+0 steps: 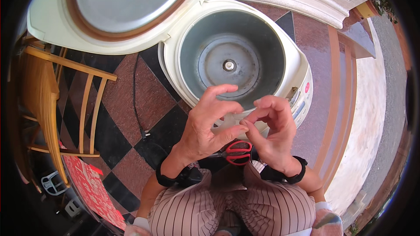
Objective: Applying clear adhesive tape to the exterior and interior components of a rice cooker using scissors.
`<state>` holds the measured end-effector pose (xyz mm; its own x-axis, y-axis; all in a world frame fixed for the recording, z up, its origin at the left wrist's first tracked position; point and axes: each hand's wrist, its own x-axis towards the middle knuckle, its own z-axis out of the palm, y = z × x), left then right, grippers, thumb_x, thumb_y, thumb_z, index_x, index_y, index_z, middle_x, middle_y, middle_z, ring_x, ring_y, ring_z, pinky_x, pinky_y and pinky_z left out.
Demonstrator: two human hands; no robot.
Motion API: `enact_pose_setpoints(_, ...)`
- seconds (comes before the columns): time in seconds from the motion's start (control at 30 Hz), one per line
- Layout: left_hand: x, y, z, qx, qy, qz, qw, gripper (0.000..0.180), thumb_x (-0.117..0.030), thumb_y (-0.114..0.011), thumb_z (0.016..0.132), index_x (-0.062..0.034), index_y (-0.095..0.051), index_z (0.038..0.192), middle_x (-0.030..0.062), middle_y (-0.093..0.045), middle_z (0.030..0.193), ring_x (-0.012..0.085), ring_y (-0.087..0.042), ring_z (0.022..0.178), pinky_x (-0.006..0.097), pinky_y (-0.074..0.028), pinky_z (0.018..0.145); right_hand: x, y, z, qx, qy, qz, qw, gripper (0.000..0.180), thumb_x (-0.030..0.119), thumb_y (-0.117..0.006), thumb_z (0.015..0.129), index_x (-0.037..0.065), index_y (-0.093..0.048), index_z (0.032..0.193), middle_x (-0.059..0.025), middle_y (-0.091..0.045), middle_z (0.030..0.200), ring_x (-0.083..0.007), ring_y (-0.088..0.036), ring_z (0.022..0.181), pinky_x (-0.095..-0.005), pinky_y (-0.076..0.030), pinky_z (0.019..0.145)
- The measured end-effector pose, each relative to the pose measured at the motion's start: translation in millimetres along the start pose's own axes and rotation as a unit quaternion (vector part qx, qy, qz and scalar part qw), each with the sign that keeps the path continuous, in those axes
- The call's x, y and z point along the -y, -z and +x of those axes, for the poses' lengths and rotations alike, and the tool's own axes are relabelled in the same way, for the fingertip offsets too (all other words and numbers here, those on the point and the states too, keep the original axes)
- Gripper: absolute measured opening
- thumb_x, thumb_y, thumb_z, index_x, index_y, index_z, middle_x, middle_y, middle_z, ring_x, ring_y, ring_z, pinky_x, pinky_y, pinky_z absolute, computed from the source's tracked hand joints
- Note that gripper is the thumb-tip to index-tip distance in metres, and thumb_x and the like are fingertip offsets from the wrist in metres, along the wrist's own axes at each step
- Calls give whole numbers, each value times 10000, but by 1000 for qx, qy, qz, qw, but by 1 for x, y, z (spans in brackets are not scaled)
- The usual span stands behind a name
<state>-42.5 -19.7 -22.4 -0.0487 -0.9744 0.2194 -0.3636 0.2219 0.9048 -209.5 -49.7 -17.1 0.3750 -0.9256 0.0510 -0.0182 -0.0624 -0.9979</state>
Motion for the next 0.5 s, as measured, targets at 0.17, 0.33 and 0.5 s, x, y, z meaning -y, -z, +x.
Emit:
enact_pose_setpoints(0.17,-4,8,-8,8,124,-98,987,333,-263,-720,769,-1,-617,948,145,-621,994,227,-622,812,309,-477,731,-3,0,-2,21,81,-79,993,410,-86,-655,743,5,-474,1099,-60,-622,786,-119,-628,700,-251,-495,708)
enact_pose_setpoints(0.33,5,14,-14,40,77,-66,994,280,-222,-710,769,-8,-612,920,110,-641,910,215,-606,827,305,-466,749,7,-2,1,20,31,12,999,445,-91,-660,728,11,-466,1115,-58,-628,748,-113,-627,685,-243,-487,700)
enact_pose_setpoints(0.5,7,18,-14,51,45,-80,994,216,-142,-720,734,-30,-616,886,90,-649,918,237,-594,890,336,-448,817,12,-1,6,72,47,-29,996,466,-91,-662,718,11,-459,1124,-50,-623,724,-116,-631,698,-244,-488,707)
